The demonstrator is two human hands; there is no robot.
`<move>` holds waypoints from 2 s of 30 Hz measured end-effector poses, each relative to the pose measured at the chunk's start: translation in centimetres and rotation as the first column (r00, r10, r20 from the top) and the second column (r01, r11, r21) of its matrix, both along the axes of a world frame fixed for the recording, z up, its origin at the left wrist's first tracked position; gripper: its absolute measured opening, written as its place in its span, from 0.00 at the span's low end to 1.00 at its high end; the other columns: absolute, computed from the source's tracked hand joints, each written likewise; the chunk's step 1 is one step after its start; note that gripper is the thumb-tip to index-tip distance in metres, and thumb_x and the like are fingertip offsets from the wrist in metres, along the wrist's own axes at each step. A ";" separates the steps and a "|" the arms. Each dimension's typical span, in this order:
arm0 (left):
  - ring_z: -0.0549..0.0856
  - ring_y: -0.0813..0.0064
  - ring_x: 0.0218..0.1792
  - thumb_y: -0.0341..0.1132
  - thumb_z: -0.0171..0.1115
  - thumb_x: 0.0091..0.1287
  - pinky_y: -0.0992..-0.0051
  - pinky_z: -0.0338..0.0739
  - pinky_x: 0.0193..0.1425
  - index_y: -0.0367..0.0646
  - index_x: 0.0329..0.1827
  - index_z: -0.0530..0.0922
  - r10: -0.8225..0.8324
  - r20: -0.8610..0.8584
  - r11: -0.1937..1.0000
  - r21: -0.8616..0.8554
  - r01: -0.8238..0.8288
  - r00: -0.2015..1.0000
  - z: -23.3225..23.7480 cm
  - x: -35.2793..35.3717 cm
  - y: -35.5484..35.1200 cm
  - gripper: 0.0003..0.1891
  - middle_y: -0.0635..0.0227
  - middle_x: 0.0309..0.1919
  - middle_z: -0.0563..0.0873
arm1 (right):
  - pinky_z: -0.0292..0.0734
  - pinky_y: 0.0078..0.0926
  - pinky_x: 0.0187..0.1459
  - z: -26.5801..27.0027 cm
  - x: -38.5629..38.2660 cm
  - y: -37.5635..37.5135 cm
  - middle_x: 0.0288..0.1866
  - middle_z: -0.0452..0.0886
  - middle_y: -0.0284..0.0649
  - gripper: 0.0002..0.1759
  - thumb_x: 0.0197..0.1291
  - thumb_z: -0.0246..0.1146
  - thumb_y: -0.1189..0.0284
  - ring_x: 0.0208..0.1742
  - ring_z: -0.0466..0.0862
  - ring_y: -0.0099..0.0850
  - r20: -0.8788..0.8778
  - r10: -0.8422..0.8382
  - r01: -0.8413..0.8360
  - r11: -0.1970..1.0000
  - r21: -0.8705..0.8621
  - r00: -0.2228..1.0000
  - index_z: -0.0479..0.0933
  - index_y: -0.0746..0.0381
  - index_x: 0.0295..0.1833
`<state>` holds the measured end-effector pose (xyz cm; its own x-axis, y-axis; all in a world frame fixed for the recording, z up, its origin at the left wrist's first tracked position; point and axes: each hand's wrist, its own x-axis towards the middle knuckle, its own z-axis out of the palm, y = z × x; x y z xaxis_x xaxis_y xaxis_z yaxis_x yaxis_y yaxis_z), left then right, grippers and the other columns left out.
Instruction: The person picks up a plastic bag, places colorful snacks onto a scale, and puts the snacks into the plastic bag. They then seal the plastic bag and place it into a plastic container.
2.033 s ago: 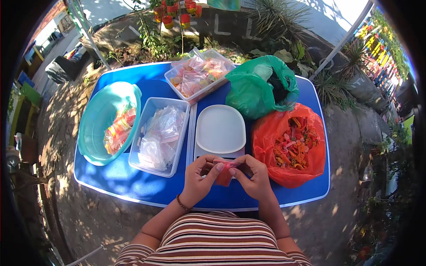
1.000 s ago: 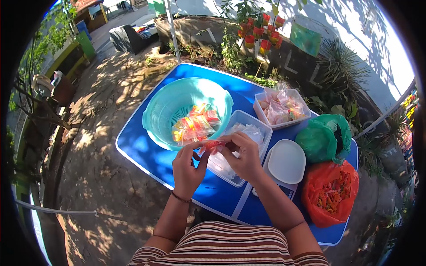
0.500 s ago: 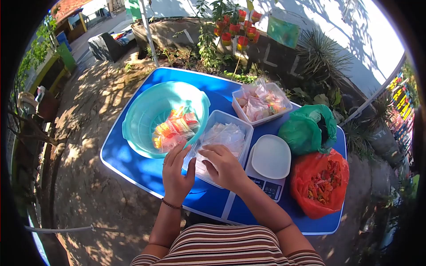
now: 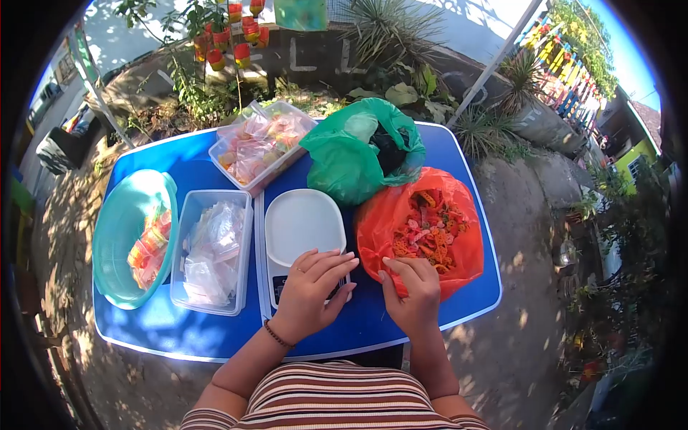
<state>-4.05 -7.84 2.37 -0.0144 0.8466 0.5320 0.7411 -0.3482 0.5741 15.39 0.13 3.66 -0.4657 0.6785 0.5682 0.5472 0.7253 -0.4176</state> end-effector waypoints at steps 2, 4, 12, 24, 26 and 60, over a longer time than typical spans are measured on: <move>0.83 0.63 0.66 0.34 0.73 0.63 0.54 0.68 0.76 0.47 0.63 0.83 -0.076 0.015 0.996 -0.049 0.077 0.997 -0.4 2.1 1.6 0.23 0.67 0.61 0.87 | 0.74 0.36 0.48 -0.3 1.9 0.3 0.42 0.87 0.39 0.10 0.59 0.71 0.74 0.45 0.85 0.38 0.055 -0.067 0.069 0.997 -0.033 0.996 0.86 0.61 0.47; 0.82 0.64 0.67 0.35 0.74 0.63 0.54 0.67 0.76 0.48 0.65 0.82 -0.129 -0.007 0.990 -0.064 0.128 0.992 -0.9 3.5 2.9 0.24 0.68 0.63 0.86 | 0.77 0.37 0.47 -0.7 3.0 0.6 0.42 0.87 0.41 0.10 0.60 0.70 0.75 0.44 0.86 0.41 0.102 -0.065 0.069 0.997 -0.036 0.993 0.86 0.62 0.47; 0.75 0.65 0.74 0.42 0.73 0.64 0.47 0.53 0.80 0.52 0.63 0.84 -0.213 -0.165 0.959 -0.226 0.173 0.963 -2.4 5.1 4.3 0.23 0.70 0.68 0.83 | 0.83 0.40 0.45 -1.5 5.2 1.9 0.44 0.86 0.51 0.11 0.60 0.66 0.80 0.45 0.87 0.50 0.164 -0.212 0.254 0.918 -0.304 0.963 0.84 0.65 0.48; 0.73 0.66 0.75 0.45 0.73 0.65 0.45 0.51 0.78 0.53 0.62 0.84 -0.194 -0.192 0.949 -0.286 0.134 0.962 -2.6 4.6 4.0 0.22 0.69 0.70 0.80 | 0.81 0.40 0.46 -2.5 4.9 4.4 0.39 0.87 0.47 0.13 0.59 0.67 0.76 0.42 0.85 0.45 0.233 -0.196 0.233 0.962 -0.145 0.953 0.84 0.63 0.51; 0.73 0.66 0.75 0.45 0.73 0.65 0.45 0.51 0.78 0.53 0.62 0.84 -0.185 -0.197 0.949 -0.290 0.123 0.963 -2.6 4.4 4.0 0.22 0.69 0.71 0.80 | 0.82 0.41 0.46 -2.3 4.9 4.9 0.39 0.88 0.49 0.13 0.59 0.66 0.77 0.42 0.85 0.46 0.115 -0.184 0.201 0.965 -0.168 0.976 0.84 0.63 0.51; 0.81 0.67 0.67 0.36 0.74 0.64 0.55 0.58 0.73 0.53 0.57 0.87 -0.036 0.034 0.984 -0.173 0.042 0.999 -1.4 0.2 1.1 0.17 0.73 0.62 0.87 | 0.81 0.18 0.41 0.7 3.9 7.9 0.38 0.84 0.35 0.08 0.64 0.67 0.84 0.40 0.84 0.19 -0.423 -0.248 -0.106 0.747 -0.656 0.871 0.78 0.67 0.48</move>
<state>-3.80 -6.78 0.98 0.0065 0.9263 0.3767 0.7098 -0.2696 0.6508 19.30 8.08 4.36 -0.2057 0.9728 0.1067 0.1998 0.1485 -0.9685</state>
